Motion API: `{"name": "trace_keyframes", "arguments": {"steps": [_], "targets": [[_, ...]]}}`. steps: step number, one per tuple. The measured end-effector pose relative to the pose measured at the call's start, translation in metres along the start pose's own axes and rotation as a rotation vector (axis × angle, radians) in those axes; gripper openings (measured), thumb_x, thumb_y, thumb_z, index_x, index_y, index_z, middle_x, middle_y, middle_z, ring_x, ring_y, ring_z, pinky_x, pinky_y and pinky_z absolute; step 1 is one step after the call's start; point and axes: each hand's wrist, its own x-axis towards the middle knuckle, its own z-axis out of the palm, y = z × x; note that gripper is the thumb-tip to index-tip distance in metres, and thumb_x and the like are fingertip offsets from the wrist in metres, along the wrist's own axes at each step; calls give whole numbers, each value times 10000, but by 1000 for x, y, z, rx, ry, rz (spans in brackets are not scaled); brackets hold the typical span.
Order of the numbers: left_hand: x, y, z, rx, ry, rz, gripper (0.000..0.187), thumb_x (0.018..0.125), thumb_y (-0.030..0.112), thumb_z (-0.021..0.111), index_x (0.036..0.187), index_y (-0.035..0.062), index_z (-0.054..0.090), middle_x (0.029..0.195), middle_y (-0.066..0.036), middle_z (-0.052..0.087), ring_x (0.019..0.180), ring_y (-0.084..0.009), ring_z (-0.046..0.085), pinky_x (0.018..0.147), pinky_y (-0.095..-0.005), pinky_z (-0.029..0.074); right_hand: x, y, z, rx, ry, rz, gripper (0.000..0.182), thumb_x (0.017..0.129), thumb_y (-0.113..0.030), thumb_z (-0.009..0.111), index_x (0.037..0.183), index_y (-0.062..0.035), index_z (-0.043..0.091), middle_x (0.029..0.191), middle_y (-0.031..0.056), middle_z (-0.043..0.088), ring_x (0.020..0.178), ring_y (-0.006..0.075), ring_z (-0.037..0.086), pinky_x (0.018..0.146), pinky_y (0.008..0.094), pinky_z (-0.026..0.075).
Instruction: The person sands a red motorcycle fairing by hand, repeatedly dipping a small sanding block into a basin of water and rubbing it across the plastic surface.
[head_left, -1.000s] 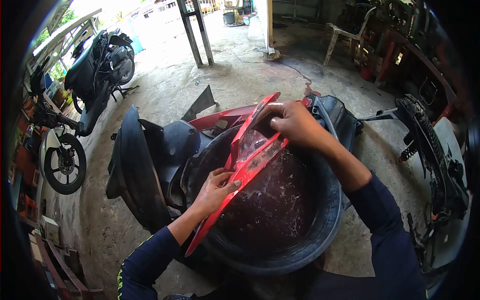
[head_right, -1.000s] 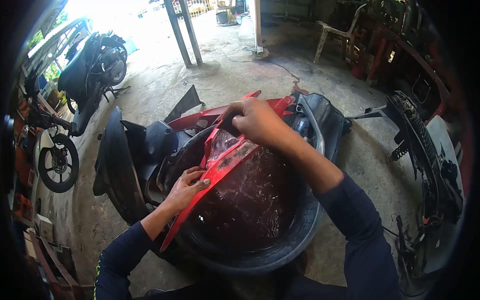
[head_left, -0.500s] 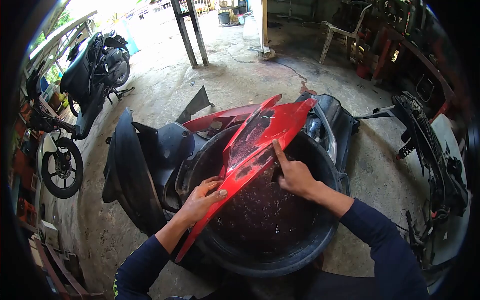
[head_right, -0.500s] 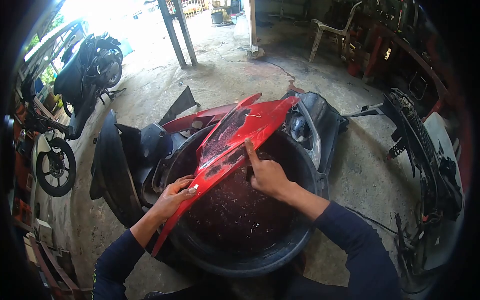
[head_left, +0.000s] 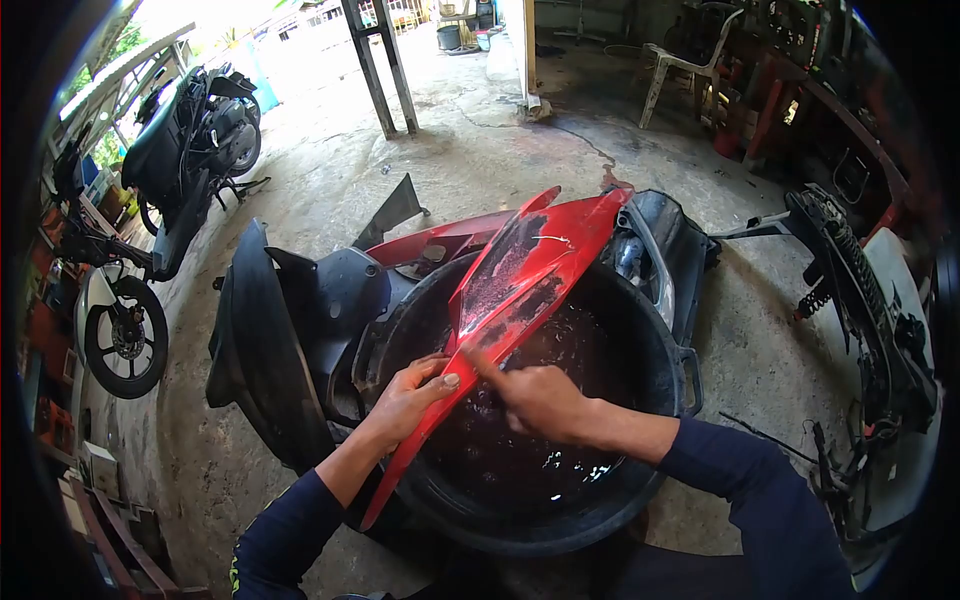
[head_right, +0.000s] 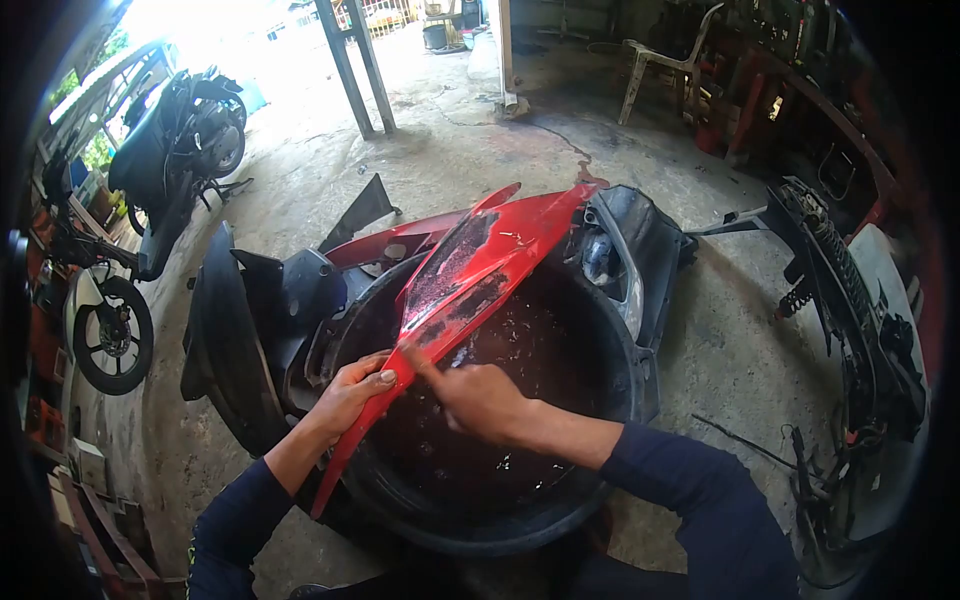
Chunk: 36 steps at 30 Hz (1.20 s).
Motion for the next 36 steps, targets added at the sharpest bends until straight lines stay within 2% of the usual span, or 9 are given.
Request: {"name": "trace_keyframes", "arguments": {"steps": [11, 16, 18, 20, 24, 27, 31, 35, 36], "targets": [[-2, 5, 0, 125, 9, 92, 589, 980, 428, 679, 1360, -20, 651, 1513, -212, 496, 1461, -302, 393, 1190, -405, 316, -3, 34, -16, -242, -15, 102, 1013, 827, -127, 690, 1677, -263, 155, 813, 173, 686, 723, 356, 723, 620, 493, 585], [-6, 10, 21, 217, 142, 64, 631, 955, 470, 706, 1354, -15, 647, 1544, -241, 422, 1451, -327, 397, 1169, -404, 354, -19, 56, -24, 23, 186, 371, 834, 801, -90, 665, 1582, -107, 374, 852, 240, 700, 773, 431, 706, 702, 518, 583], [-8, 9, 32, 283, 264, 30, 685, 940, 501, 719, 1366, -26, 619, 1548, -248, 366, 1420, -344, 423, 1135, -401, 402, -34, 84, 1, -10, 361, 395, 546, 808, -105, 644, 1345, -10, 605, 930, 288, 713, 881, 457, 710, 777, 538, 580], [-5, 9, 35, 307, 282, 36, 662, 947, 476, 723, 1366, -25, 620, 1532, -220, 391, 1423, -321, 423, 1140, -390, 395, -45, 96, 8, -124, -197, 666, 311, 834, -155, 642, 1086, 10, 718, 1027, 293, 723, 990, 442, 715, 851, 529, 577], [-1, 14, 44, 313, 244, 33, 783, 905, 494, 751, 1416, -62, 546, 1517, -243, 391, 1417, -366, 430, 1151, -406, 392, -69, 128, 57, -145, -396, 754, 283, 847, -214, 664, 1000, 10, 745, 1062, 272, 732, 1002, 435, 721, 872, 505, 582], [-6, 17, 47, 391, 167, 26, 939, 795, 418, 819, 1494, -76, 433, 1536, -260, 368, 1457, -393, 390, 1185, -413, 367, -66, 136, 64, 162, -275, 658, 322, 866, -284, 699, 1012, 0, 744, 1062, 246, 745, 977, 412, 737, 862, 485, 586], [-11, 8, 51, 668, 130, 149, 1110, 680, 239, 794, 1584, -73, 229, 1586, -292, 303, 1501, -429, 328, 1226, -431, 336, -16, 69, -19, 643, 293, 826, 298, 905, -146, 711, 1154, 17, 697, 942, 224, 736, 910, 343, 752, 808, 412, 594], [-10, 12, 57, 583, 136, 128, 1081, 691, 217, 768, 1587, -72, 237, 1572, -292, 340, 1488, -425, 355, 1223, -426, 340, 9, 26, -25, 269, 645, 114, 295, 862, 9, 669, 1154, -8, 704, 1060, 221, 719, 1030, 378, 716, 925, 435, 579], [-10, 16, 57, 559, 141, 104, 1067, 695, 209, 758, 1587, -70, 243, 1557, -291, 372, 1481, -418, 370, 1219, -425, 345, 8, 24, -21, 107, 519, -40, 441, 830, 23, 671, 1269, -25, 672, 1228, 236, 674, 1177, 403, 655, 1041, 470, 529]]}}
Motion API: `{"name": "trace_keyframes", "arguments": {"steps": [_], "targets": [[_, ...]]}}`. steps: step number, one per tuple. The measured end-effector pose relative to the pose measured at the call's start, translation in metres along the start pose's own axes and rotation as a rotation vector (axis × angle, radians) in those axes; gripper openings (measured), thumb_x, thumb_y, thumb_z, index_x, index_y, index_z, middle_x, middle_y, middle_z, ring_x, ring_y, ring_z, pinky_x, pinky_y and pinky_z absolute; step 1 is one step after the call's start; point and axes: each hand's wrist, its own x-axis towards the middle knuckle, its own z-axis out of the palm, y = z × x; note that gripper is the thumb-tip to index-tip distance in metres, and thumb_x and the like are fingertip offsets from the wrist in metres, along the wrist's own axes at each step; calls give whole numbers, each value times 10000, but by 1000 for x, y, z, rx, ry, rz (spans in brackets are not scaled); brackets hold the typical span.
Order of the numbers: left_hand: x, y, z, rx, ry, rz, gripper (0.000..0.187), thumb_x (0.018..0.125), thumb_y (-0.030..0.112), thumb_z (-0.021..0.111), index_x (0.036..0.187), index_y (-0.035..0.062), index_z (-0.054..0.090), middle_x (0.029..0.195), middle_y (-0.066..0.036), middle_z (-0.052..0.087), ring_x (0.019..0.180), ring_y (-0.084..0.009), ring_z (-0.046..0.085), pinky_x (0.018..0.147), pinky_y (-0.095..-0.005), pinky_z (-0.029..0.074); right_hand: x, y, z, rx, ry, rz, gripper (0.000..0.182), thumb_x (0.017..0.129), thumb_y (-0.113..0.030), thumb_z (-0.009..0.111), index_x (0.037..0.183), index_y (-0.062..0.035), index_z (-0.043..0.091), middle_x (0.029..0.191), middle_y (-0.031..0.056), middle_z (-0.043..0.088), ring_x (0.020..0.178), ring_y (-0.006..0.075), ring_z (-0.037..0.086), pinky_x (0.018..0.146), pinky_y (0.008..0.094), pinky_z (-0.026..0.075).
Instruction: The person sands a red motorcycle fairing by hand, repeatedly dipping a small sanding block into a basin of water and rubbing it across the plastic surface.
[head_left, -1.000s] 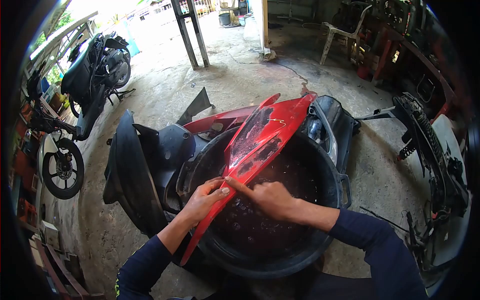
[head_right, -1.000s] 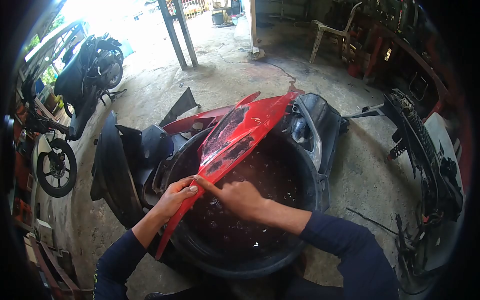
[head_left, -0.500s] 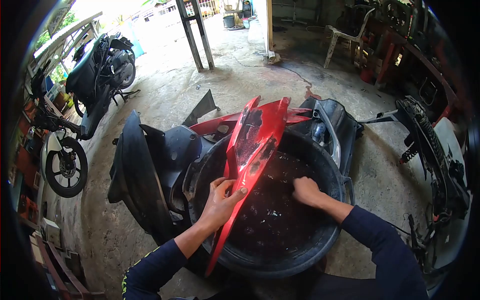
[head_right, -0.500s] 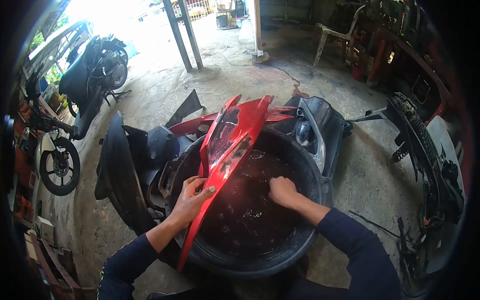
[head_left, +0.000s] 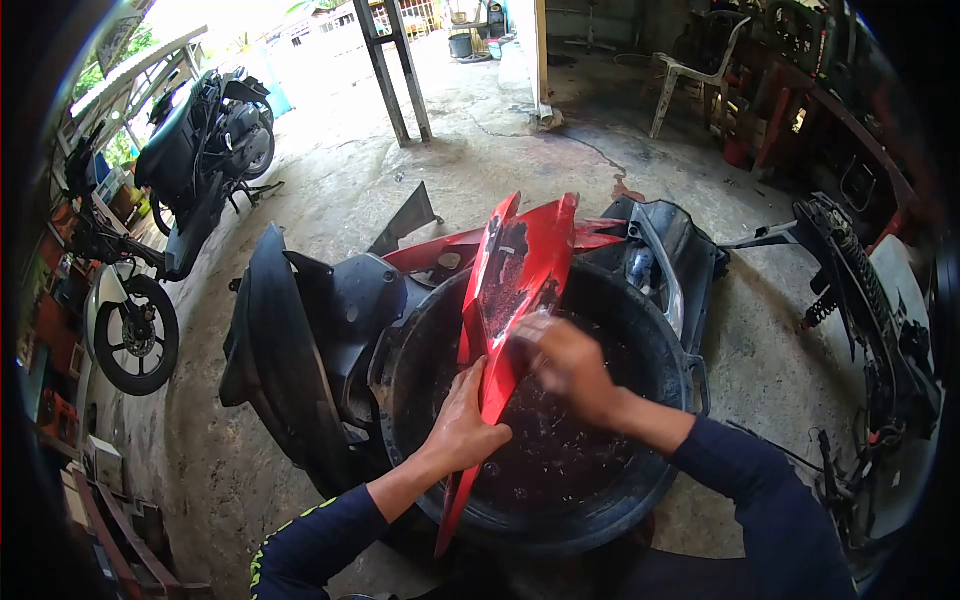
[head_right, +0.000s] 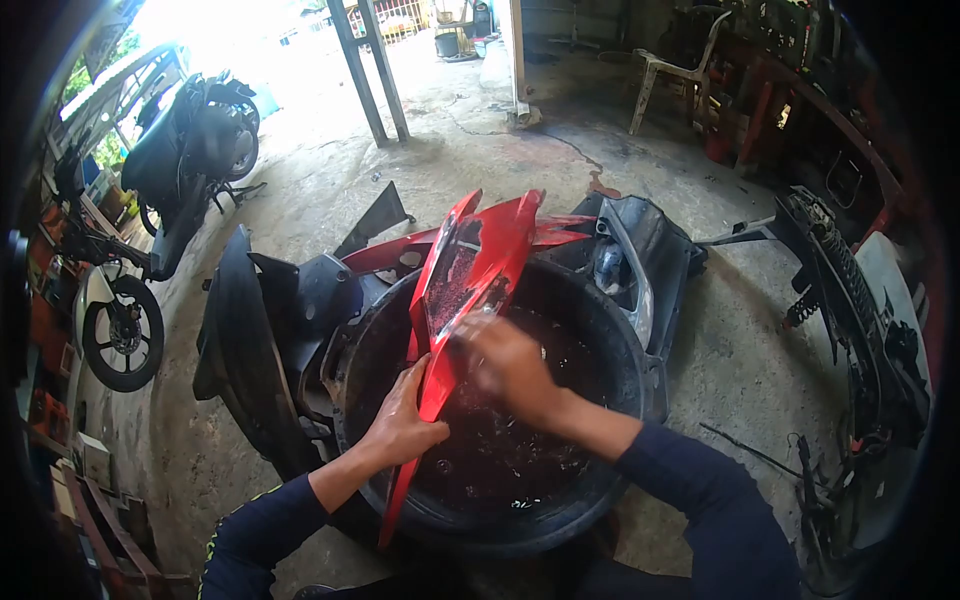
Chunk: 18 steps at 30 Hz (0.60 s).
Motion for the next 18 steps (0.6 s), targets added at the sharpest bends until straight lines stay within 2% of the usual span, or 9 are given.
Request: {"name": "trace_keyframes", "arguments": {"steps": [1, 3, 6, 7, 9, 11, 13, 16, 18], "targets": [[1, 3, -2, 3, 3, 5, 1067, 695, 209, 758, 1587, -70, 243, 1557, -291, 372, 1481, -418, 370, 1219, -425, 345, -6, -11, 6, 18, -93, -41, 563, 797, 20, 679, 1356, -4, 618, 1337, 247, 626, 1285, 411, 593, 1111, 486, 479], [4, 9, -10, -100, -3, -35, 1040, 692, 190, 755, 1577, -74, 277, 1489, -291, 465, 1452, -400, 421, 1198, -420, 366, -12, -31, 11, -14, -74, -151, 560, 815, 2, 653, 1369, 48, 586, 1368, 255, 608, 1337, 431, 549, 1155, 502, 432], [5, 22, -20, -225, -41, -88, 1009, 679, 150, 762, 1561, -66, 322, 1438, -280, 532, 1399, -367, 503, 1163, -397, 403, -4, 12, -1, 22, -67, -96, 556, 829, -28, 630, 1370, 81, 571, 1379, 261, 602, 1348, 437, 539, 1175, 509, 411], [7, 26, -23, -224, -43, -86, 1009, 679, 150, 762, 1561, -66, 322, 1438, -280, 532, 1399, -367, 503, 1163, -397, 403, 9, 30, -2, -168, -34, -41, 566, 828, 16, 626, 1392, 22, 584, 1395, 254, 605, 1334, 426, 563, 1147, 468, 463], [13, 35, -28, -373, -98, -141, 992, 667, 103, 766, 1553, -52, 348, 1373, -247, 586, 1307, -326, 581, 1096, -370, 453, 7, 21, 3, -118, -31, -6, 620, 792, 18, 642, 1409, 19, 574, 1410, 252, 600, 1359, 417, 547, 1176, 478, 434], [15, 38, -30, -436, -124, -170, 943, 673, 78, 759, 1530, -40, 385, 1306, -207, 615, 1204, -286, 624, 1014, -353, 497, 0, -26, 2, -60, -77, -123, 677, 759, 26, 660, 1429, 14, 562, 1429, 250, 585, 1397, 407, 514, 1201, 488, 406], [13, 38, -27, -332, -23, -78, 885, 680, 62, 748, 1496, -40, 419, 1227, -172, 633, 1107, -261, 642, 950, -351, 517, -6, -22, 4, -49, -150, -121, 660, 835, -34, 612, 1480, 50, 497, 1493, 267, 522, 1442, 418, 456, 1226, 520, 340], [14, 46, -29, -374, -51, -130, 855, 678, 27, 735, 1474, -37, 430, 1214, -166, 646, 1092, -255, 653, 930, -343, 527, 11, 21, 4, -160, -154, -8, 678, 831, -17, 604, 1494, 50, 476, 1499, 271, 510, 1448, 421, 446, 1232, 512, 334], [16, 59, -33, -401, -90, -199, 860, 678, 8, 729, 1477, -42, 415, 1206, -170, 650, 1103, -264, 657, 935, -339, 530, 2, 12, 11, -186, -120, -24, 677, 828, -15, 601, 1490, 53, 479, 1494, 272, 515, 1446, 424, 447, 1230, 512, 338]]}}
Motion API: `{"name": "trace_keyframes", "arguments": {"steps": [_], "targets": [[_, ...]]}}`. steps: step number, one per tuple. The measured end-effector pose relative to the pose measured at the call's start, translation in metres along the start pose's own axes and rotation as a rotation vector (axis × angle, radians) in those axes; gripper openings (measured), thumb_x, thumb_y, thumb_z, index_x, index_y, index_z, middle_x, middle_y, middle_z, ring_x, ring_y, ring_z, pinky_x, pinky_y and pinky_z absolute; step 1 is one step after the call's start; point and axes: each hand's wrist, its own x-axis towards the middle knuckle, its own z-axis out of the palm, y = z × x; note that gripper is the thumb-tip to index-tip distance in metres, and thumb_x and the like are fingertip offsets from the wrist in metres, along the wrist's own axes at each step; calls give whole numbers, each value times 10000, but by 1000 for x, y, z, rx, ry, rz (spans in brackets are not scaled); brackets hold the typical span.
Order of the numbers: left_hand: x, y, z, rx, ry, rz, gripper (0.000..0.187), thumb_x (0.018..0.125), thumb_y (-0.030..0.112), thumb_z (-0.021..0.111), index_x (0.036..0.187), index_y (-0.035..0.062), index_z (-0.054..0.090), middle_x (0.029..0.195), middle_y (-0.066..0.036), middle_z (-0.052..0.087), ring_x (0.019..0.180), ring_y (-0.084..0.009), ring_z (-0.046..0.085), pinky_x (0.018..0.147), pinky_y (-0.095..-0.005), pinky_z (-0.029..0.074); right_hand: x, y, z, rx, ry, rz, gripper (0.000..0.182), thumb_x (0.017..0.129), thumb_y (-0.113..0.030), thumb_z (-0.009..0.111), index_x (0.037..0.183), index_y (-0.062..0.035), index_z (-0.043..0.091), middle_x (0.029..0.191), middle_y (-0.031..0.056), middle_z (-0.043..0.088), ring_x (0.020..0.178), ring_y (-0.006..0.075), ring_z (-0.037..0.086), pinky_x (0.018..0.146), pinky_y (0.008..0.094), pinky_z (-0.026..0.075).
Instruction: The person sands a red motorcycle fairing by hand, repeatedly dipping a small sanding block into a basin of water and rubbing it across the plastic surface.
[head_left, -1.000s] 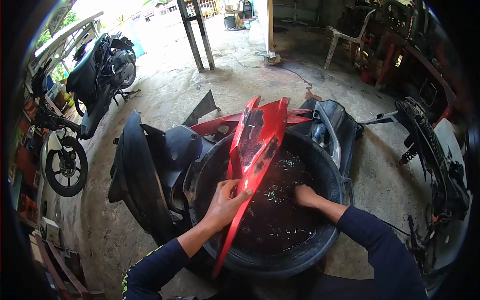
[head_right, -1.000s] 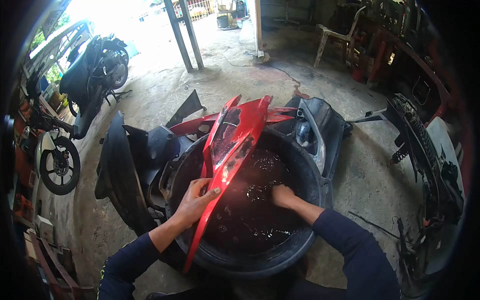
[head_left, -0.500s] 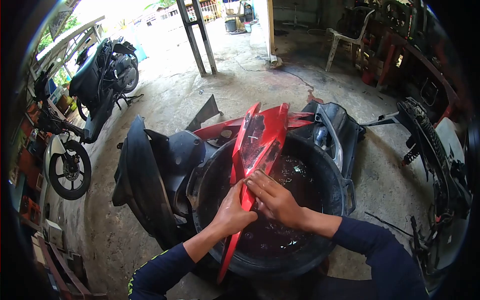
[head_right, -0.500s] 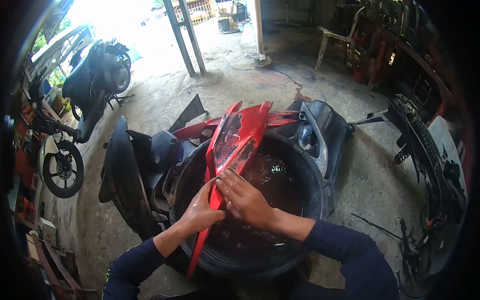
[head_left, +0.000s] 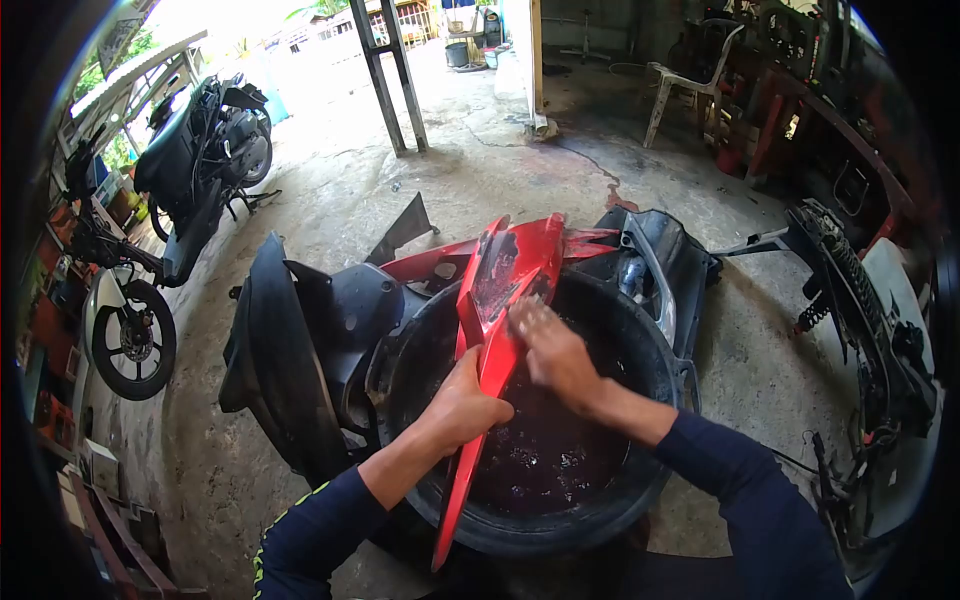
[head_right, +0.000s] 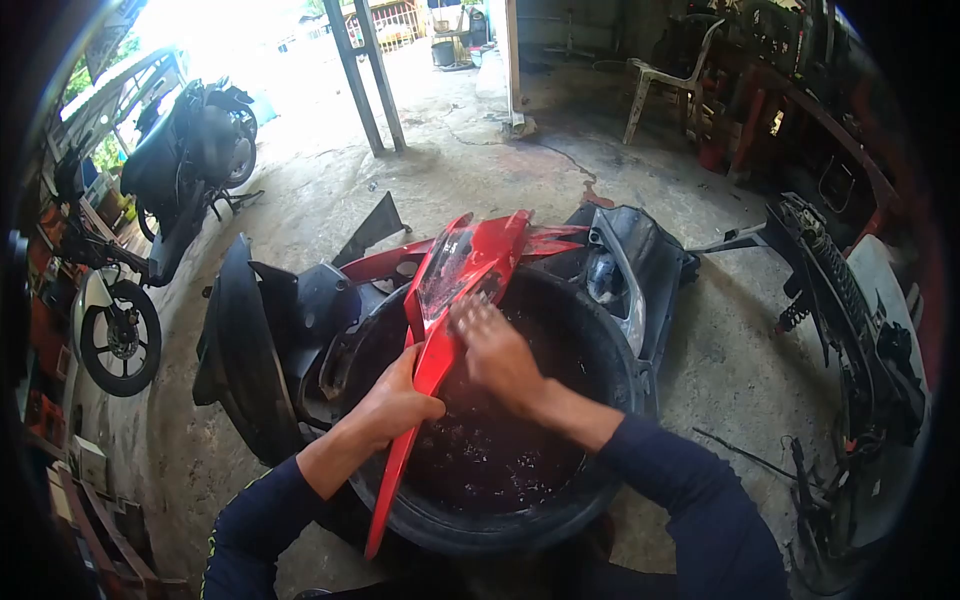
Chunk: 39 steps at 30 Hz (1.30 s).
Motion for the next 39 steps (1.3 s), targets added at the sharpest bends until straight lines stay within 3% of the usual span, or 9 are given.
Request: {"name": "trace_keyframes", "arguments": {"steps": [8, 11, 17, 21, 24, 32, 35, 37, 39], "targets": [[16, -26, 12, 3, -7, 51, 958, 667, 64, 754, 1524, -72, 347, 1442, -284, 506, 1375, -379, 512, 1144, -385, 421, 1, 28, 0, -94, 38, 17, 488, 866, -70, 556, 1326, 87, 589, 1362, 315, 596, 1320, 460, 555, 1170, 515, 410], [21, -40, 11, -45, -27, 140, 980, 660, 77, 764, 1527, -75, 334, 1462, -287, 491, 1401, -382, 489, 1168, -384, 402, -19, -43, -4, -68, 95, -148, 517, 875, -68, 539, 1364, 98, 577, 1385, 288, 601, 1327, 426, 575, 1182, 518, 407], [20, -16, 10, 30, -12, 58, 987, 655, 43, 763, 1529, -86, 323, 1463, -282, 482, 1391, -376, 490, 1156, -384, 409, 3, 5, -5, -118, -29, 81, 505, 890, -66, 548, 1368, 93, 583, 1392, 286, 603, 1326, 422, 573, 1191, 489, 401], [21, -35, 14, -82, -22, 196, 939, 658, 27, 761, 1504, -65, 366, 1418, -273, 510, 1355, -376, 514, 1125, -394, 437, -15, -19, -7, -65, 79, -183, 496, 892, -68, 560, 1365, 79, 590, 1391, 276, 607, 1336, 416, 568, 1178, 492, 412], [11, -16, 15, 80, -6, 97, 942, 653, 19, 761, 1504, -62, 367, 1437, -269, 492, 1377, -382, 491, 1137, -400, 428, 4, 43, -4, -121, 29, 39, 551, 882, -71, 562, 1408, 90, 552, 1427, 268, 591, 1382, 391, 544, 1199, 503, 386], [2, -2, 11, 77, -19, 103, 927, 651, 26, 767, 1485, -73, 374, 1426, -267, 494, 1372, -368, 494, 1153, -389, 405, 7, 41, -3, -114, 66, 36, 560, 855, -40, 558, 1396, 105, 555, 1411, 284, 599, 1364, 426, 551, 1198, 510, 387], [8, -9, 5, -70, -124, -18, 924, 661, 38, 769, 1489, -70, 372, 1424, -266, 496, 1373, -369, 492, 1150, -395, 407, -10, -37, -12, -52, 104, -161, 516, 866, -54, 566, 1361, 93, 580, 1356, 299, 618, 1301, 438, 589, 1162, 505, 428], [11, -22, 9, 82, 32, 190, 916, 667, 45, 768, 1488, -63, 377, 1417, -270, 501, 1376, -377, 490, 1144, -403, 410, -14, -31, -5, -45, 101, -203, 536, 861, -68, 575, 1374, 87, 571, 1354, 301, 617, 1313, 434, 580, 1156, 503, 433], [3, -12, 8, 108, -12, 108, 918, 665, 52, 768, 1489, -60, 377, 1434, -281, 491, 1380, -386, 487, 1143, -406, 407, -6, 14, -5, -48, 59, 30, 602, 842, -58, 585, 1425, 86, 538, 1405, 288, 599, 1362, 417, 556, 1183, 513, 407]]}}
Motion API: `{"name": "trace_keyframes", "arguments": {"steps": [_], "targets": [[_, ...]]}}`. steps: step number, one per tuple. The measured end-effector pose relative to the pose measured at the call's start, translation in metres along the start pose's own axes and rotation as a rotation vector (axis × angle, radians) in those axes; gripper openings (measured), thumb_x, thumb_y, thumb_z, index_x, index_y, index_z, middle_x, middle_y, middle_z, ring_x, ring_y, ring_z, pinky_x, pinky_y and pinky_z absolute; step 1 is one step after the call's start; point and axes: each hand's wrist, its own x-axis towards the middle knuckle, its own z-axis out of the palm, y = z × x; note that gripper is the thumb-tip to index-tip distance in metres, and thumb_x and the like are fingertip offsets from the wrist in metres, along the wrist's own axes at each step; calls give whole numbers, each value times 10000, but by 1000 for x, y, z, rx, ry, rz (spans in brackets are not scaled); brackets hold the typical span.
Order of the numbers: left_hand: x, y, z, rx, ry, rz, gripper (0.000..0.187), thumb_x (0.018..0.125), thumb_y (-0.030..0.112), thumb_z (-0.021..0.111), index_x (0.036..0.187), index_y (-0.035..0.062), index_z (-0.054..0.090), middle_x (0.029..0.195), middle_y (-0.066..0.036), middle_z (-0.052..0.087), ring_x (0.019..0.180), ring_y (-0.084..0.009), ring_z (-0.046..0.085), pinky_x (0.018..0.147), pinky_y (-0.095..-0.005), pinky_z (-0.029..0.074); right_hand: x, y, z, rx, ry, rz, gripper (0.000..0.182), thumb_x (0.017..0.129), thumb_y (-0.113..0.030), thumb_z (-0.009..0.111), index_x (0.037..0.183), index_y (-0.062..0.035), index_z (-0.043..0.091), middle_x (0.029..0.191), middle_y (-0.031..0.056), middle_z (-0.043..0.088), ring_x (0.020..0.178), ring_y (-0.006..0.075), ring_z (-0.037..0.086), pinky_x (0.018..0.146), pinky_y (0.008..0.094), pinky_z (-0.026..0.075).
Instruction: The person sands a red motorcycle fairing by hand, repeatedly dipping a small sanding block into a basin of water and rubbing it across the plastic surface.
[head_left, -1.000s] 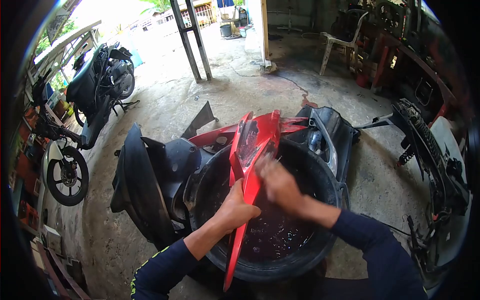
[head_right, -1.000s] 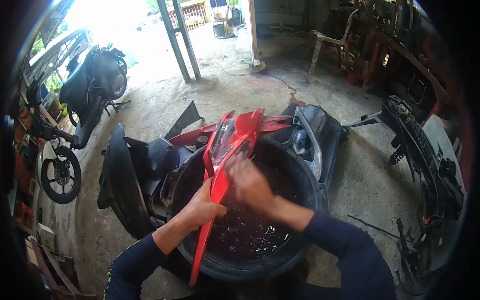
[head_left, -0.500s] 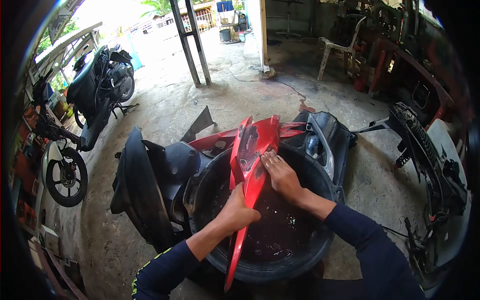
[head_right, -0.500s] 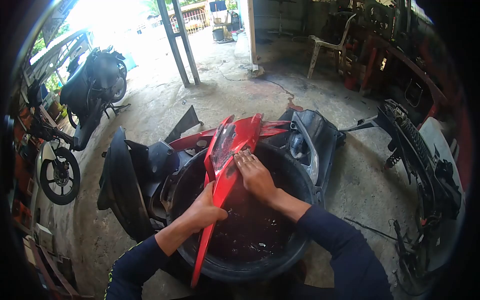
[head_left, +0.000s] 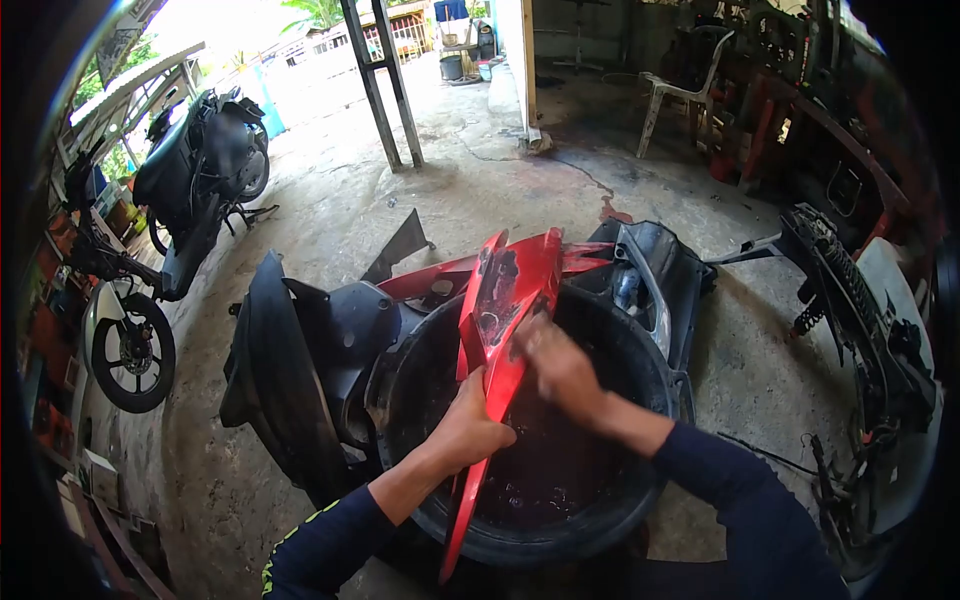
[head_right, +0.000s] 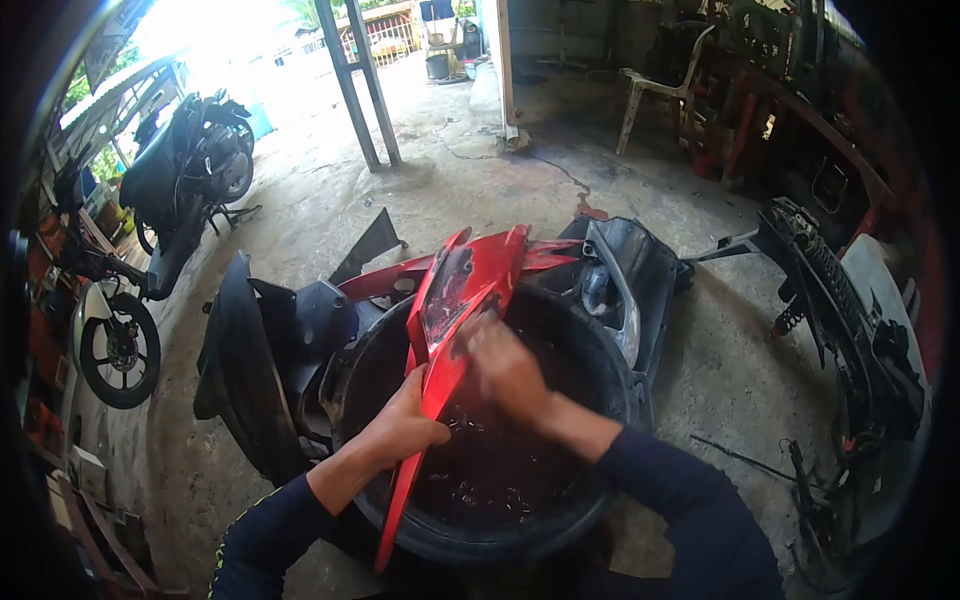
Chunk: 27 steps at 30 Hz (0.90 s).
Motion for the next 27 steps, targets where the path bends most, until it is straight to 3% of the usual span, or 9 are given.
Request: {"name": "trace_keyframes", "arguments": {"steps": [5, 8, 10, 12, 15, 18, 19, 22, 27], "targets": [[11, -21, 7, -19, 22, 47, 900, 673, 48, 758, 1481, -65, 381, 1442, -287, 486, 1376, -396, 490, 1152, -404, 400, -16, -52, -2, -31, 37, -150, 556, 855, -35, 577, 1400, 75, 559, 1383, 288, 602, 1339, 416, 564, 1166, 501, 428], [8, -1, 5, -13, 18, 59, 868, 675, 30, 748, 1464, -70, 400, 1424, -287, 494, 1371, -392, 498, 1150, -402, 404, -1, -5, 1, 26, 39, -10, 582, 842, -11, 575, 1420, 59, 555, 1410, 266, 597, 1372, 396, 547, 1199, 491, 402], [9, 10, 4, -68, -30, -79, 956, 677, -26, 702, 1556, 3, 329, 1310, -163, 582, 1211, -259, 593, 992, -328, 500, 8, -2, 0, -54, 52, 8, 576, 846, -24, 586, 1418, 47, 562, 1407, 260, 599, 1369, 400, 547, 1204, 486, 398], [18, -10, 5, -67, -45, -60, 953, 677, -25, 703, 1551, -6, 325, 1302, -171, 585, 1192, -258, 608, 973, -326, 513, -6, -40, 0, 30, 78, -52, 548, 863, -25, 579, 1407, 51, 566, 1409, 262, 596, 1357, 415, 550, 1196, 488, 407], [22, -43, 17, 142, 132, 246, 895, 680, -28, 707, 1508, -15, 367, 1160, -116, 614, 1000, -208, 650, 828, -318, 549, -4, -31, -10, 72, 58, -85, 526, 854, -7, 566, 1376, 60, 585, 1407, 266, 595, 1330, 429, 565, 1182, 495, 418], [18, -9, 10, 32, -15, 10, 919, 677, -39, 708, 1526, -6, 356, 1310, -134, 578, 1166, -218, 618, 913, -309, 533, 8, 17, 8, -12, 73, 14, 526, 835, -6, 570, 1355, 77, 594, 1367, 281, 610, 1311, 449, 569, 1171, 509, 422], [20, -6, 6, -69, -30, 6, 909, 656, 24, 769, 1478, -75, 393, 1406, -272, 530, 1371, -398, 509, 1137, -414, 432, 8, -4, -2, -11, 46, -24, 531, 833, -5, 570, 1357, 75, 595, 1372, 281, 609, 1315, 445, 569, 1172, 513, 420], [20, -19, 9, -193, -42, 146, 903, 665, 23, 768, 1478, -77, 388, 1408, -281, 527, 1358, -397, 518, 1128, -412, 434, -9, -47, -7, 54, 32, -197, 540, 834, -57, 600, 1357, 76, 596, 1384, 272, 610, 1328, 439, 563, 1186, 524, 394], [18, -7, 3, -86, -43, 26, 899, 673, 13, 752, 1488, -61, 378, 1399, -257, 538, 1354, -368, 530, 1122, -383, 430, 17, 8, 0, -10, -6, -6, 580, 807, -58, 611, 1371, 72, 582, 1408, 271, 591, 1352, 414, 547, 1188, 503, 396]]}}
